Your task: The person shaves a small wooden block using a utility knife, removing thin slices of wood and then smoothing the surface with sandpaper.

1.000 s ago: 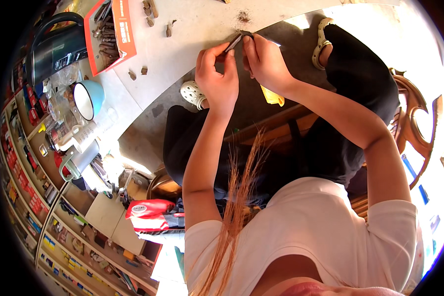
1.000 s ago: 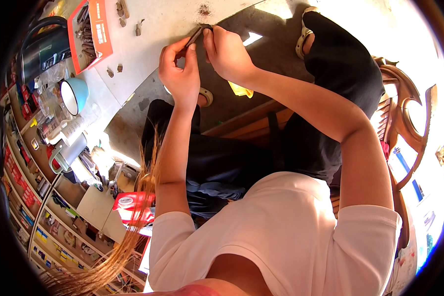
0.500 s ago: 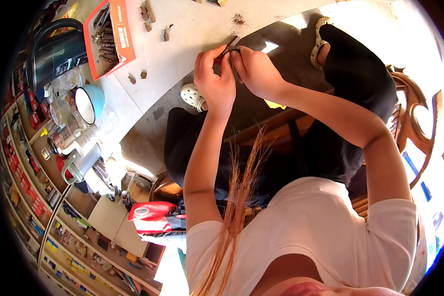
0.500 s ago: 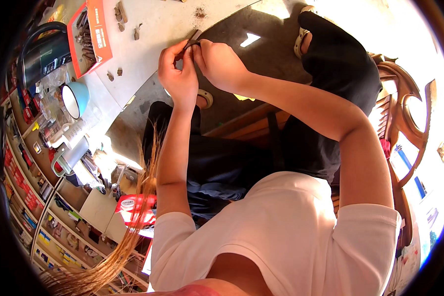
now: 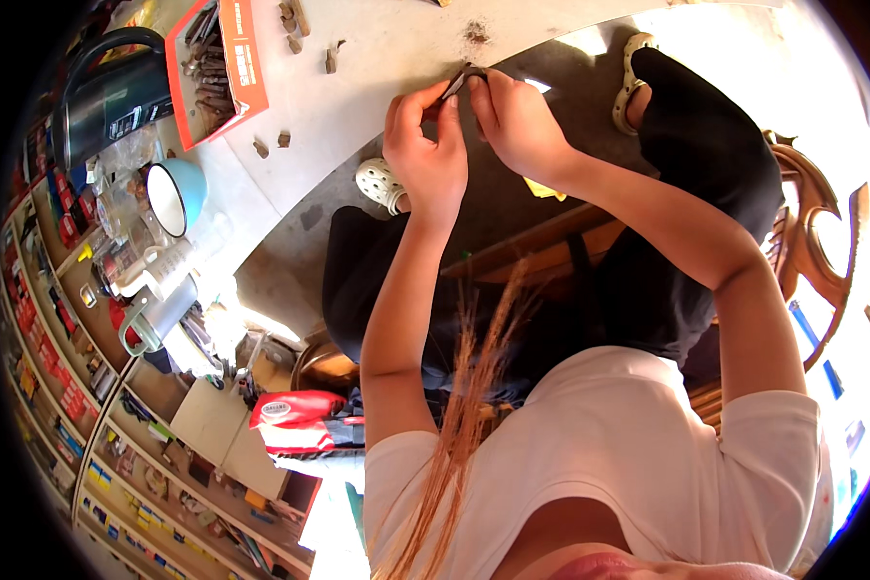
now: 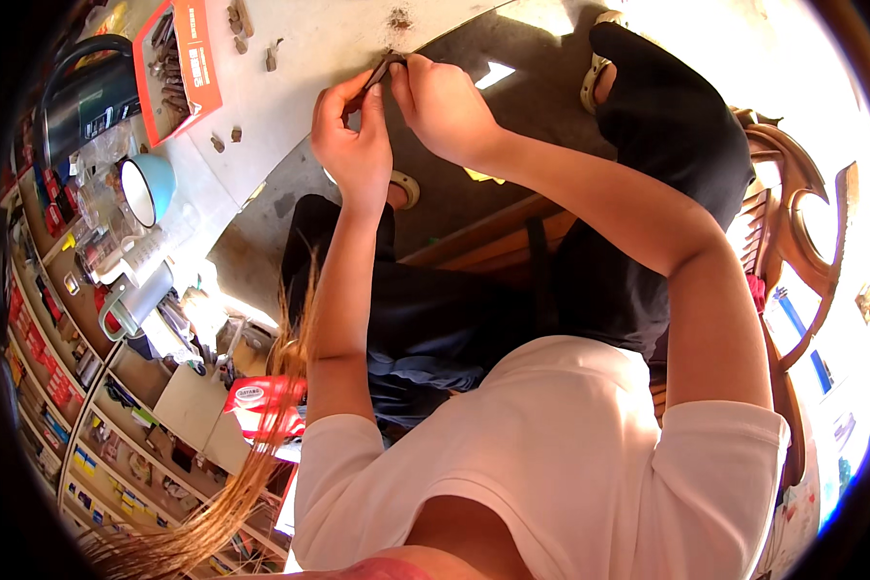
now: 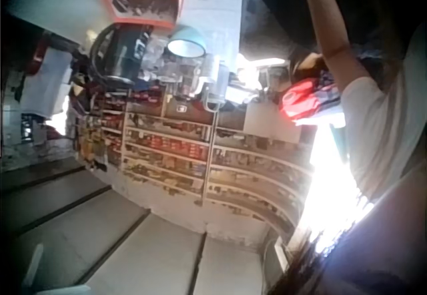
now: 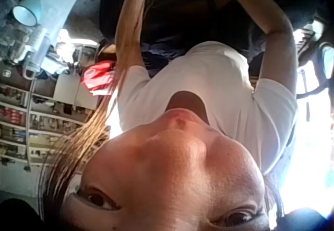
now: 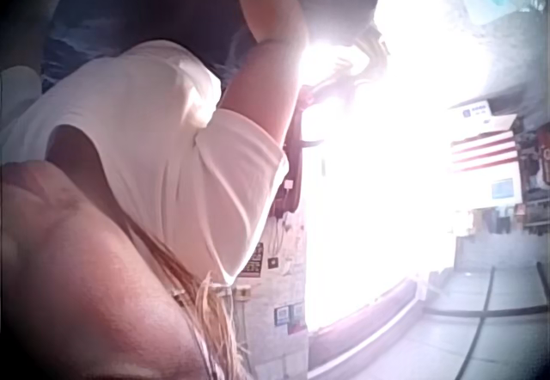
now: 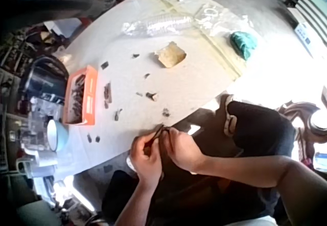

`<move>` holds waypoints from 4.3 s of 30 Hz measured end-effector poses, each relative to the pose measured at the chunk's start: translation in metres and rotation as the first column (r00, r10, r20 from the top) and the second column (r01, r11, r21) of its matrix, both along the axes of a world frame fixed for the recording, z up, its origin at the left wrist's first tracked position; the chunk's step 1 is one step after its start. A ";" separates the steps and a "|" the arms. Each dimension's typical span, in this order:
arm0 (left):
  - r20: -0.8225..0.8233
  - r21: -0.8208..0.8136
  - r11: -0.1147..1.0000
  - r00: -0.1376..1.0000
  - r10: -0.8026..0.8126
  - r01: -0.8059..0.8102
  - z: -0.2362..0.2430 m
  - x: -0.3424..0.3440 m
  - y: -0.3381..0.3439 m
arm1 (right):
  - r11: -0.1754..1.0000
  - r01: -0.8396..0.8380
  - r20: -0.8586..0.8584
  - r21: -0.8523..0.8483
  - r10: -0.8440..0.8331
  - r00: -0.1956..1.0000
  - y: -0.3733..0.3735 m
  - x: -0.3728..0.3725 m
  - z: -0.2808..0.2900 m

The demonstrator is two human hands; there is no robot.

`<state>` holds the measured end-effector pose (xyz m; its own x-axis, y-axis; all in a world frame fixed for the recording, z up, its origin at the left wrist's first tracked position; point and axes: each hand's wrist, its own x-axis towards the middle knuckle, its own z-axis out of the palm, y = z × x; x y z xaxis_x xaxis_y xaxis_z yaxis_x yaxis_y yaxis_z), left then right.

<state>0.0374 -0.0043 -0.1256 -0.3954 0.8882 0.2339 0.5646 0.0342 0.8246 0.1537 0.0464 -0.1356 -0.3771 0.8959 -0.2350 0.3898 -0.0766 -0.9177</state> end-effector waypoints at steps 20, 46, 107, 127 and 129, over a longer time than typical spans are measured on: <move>-0.014 -0.012 1.000 1.000 0.007 -0.007 -0.001 0.000 0.000 | 0.992 -0.052 -0.006 0.112 0.053 0.999 -0.008 -0.002 -0.010; -0.015 -0.027 1.000 1.000 0.003 -0.004 0.003 -0.002 0.000 | 0.997 -0.005 0.004 0.077 0.005 1.000 -0.002 0.002 -0.009; 0.810 -0.129 0.970 0.587 -0.017 0.206 0.089 0.008 -0.002 | 0.789 -0.318 -0.433 -0.526 0.074 0.899 0.027 0.063 0.068; 0.826 0.109 0.949 0.505 -0.252 0.294 0.107 0.020 -0.006 | 0.982 -0.178 -0.511 0.070 0.188 0.839 0.018 0.065 0.089; 0.832 0.096 0.950 0.501 -0.240 0.297 0.107 0.019 -0.006 | 0.974 -0.200 -0.445 0.106 0.226 0.866 0.019 0.069 0.088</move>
